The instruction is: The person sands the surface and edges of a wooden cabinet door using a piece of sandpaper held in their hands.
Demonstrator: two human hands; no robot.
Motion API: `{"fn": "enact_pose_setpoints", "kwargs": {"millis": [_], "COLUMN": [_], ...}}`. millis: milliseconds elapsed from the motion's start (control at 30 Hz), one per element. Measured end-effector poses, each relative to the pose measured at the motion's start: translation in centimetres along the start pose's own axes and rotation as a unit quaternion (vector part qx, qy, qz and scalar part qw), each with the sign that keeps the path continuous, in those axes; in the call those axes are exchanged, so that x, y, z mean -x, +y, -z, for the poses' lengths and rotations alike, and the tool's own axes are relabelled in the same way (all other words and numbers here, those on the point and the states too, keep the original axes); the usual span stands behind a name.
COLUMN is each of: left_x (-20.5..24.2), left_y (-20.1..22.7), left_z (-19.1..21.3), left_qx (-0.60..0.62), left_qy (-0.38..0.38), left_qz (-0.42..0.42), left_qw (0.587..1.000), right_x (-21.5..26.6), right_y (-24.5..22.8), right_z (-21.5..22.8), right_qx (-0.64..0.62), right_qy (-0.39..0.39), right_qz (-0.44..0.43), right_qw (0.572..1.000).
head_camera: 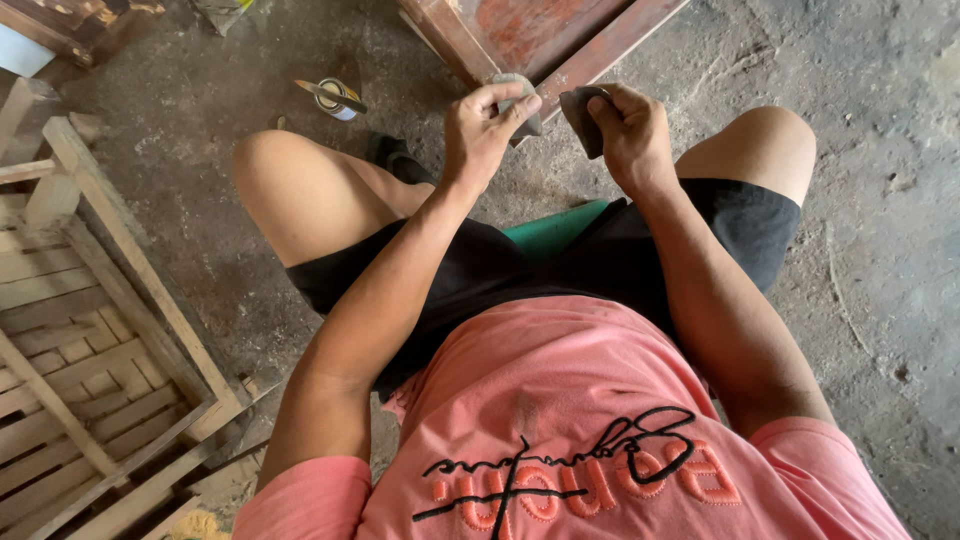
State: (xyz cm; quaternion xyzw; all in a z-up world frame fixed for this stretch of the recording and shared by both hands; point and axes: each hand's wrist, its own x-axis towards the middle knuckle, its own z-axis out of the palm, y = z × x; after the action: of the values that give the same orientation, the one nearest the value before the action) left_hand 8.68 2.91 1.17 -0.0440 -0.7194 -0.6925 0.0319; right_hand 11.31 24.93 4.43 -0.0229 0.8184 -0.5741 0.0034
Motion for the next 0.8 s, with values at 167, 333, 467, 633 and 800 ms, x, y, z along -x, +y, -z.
{"fn": "enact_pose_setpoints", "kwargs": {"millis": [167, 333, 467, 633, 800], "left_x": [0.1, -0.1, 0.2, 0.0, 0.2], "left_y": [0.7, 0.9, 0.8, 0.9, 1.2], "left_z": [0.0, 0.4, 0.5, 0.7, 0.4], "left_qx": [-0.116, -0.034, -0.056, -0.038, -0.034], "left_qy": [0.027, 0.032, 0.030, 0.020, -0.013], "left_qz": [-0.029, -0.085, -0.045, -0.064, -0.125], "left_qw": [0.992, 0.995, 0.997, 0.997, 0.992], "right_x": [0.0, -0.1, -0.1, -0.1, -0.4], "right_y": [-0.9, -0.5, 0.9, 1.9, 1.5], "right_z": [-0.4, 0.2, 0.5, 0.0, 0.0], "right_qx": [-0.031, -0.102, -0.092, 0.038, -0.058], "right_qy": [0.018, 0.038, -0.006, 0.044, 0.075], "right_qz": [0.020, -0.010, 0.005, 0.025, -0.025], "right_qw": [0.999, 0.994, 0.996, 0.998, 0.995]}}
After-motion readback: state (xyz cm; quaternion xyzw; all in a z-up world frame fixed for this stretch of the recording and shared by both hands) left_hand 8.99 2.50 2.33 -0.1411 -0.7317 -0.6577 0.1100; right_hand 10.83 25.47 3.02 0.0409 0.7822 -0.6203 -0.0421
